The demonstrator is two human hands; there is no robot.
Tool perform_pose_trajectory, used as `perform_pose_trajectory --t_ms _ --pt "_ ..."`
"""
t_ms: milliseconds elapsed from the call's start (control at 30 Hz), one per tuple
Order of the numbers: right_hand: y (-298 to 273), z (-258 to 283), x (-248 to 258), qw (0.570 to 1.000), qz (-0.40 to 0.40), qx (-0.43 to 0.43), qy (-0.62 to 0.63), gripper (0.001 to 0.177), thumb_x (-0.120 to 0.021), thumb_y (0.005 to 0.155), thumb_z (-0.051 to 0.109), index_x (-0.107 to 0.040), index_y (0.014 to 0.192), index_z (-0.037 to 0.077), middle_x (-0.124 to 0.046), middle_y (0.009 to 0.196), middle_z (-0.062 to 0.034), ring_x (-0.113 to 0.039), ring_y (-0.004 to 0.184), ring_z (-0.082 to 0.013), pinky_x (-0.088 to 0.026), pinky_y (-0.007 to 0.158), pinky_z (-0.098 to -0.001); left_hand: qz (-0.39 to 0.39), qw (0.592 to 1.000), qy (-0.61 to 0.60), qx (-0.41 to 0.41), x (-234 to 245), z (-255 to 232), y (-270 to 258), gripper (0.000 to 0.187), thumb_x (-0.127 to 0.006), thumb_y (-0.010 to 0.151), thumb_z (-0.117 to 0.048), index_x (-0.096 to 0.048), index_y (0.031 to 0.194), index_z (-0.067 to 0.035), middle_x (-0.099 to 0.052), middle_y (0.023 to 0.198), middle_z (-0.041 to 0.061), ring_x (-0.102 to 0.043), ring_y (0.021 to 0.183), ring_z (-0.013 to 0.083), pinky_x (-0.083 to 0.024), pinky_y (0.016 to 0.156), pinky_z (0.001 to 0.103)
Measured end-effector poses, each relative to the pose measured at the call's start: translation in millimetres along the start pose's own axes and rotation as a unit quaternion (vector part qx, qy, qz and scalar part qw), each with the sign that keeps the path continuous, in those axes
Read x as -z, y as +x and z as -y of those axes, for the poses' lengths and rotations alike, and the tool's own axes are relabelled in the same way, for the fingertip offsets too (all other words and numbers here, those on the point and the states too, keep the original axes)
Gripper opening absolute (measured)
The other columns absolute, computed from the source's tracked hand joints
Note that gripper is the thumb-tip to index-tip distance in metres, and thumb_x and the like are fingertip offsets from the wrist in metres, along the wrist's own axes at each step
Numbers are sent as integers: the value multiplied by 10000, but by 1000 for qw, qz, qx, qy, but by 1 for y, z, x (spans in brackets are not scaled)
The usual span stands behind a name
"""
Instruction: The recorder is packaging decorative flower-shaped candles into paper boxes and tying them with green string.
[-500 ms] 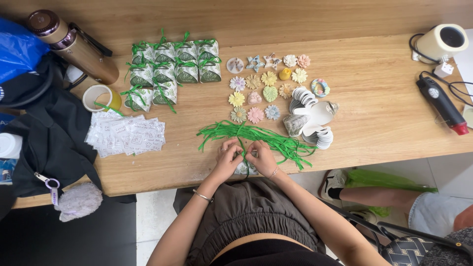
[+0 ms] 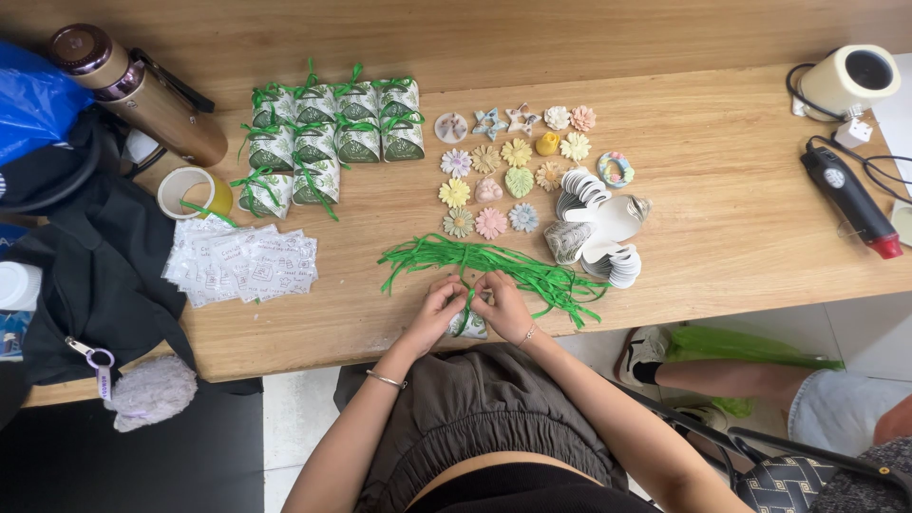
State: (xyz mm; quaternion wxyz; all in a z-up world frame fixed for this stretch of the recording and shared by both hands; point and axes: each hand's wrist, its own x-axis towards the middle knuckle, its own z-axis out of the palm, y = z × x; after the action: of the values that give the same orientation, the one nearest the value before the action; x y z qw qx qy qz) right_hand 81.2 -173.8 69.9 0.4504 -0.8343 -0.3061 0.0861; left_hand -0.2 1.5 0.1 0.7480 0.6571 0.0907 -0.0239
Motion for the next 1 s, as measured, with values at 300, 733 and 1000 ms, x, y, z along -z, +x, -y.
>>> perform_pose_trajectory --t_ms 300,733,1000 --pt "1 8 0 1000 0 -6 -1 228 -762 856 232 -627 914 59 -626 939 -147 -594 971 -342 -467 877 -419 25 999 19 16 -1 -23 -2 331 -632 1000 -393 -692 1082 -78 -448 1483 110 -321 1483 240 -311 1180 373" --pt "6 1 4 996 -17 -48 -74 189 -741 821 197 -628 919 81 -642 973 -119 -608 1010 -333 -488 866 -450 -19 997 75 6 15 -6 5 392 -616 1045 -406 -702 948 -37 -573 1279 131 -477 1356 232 -408 1124 365" --pt "-3 -16 1 1000 -7 11 -8 131 -714 846 117 -626 923 57 -651 949 -124 -607 988 -336 -490 892 -445 -76 938 334 -48 -6 -75 -17 238 -642 957 -362 -773 1116 -241 -540 1374 61 -425 1346 302 -283 1123 493"
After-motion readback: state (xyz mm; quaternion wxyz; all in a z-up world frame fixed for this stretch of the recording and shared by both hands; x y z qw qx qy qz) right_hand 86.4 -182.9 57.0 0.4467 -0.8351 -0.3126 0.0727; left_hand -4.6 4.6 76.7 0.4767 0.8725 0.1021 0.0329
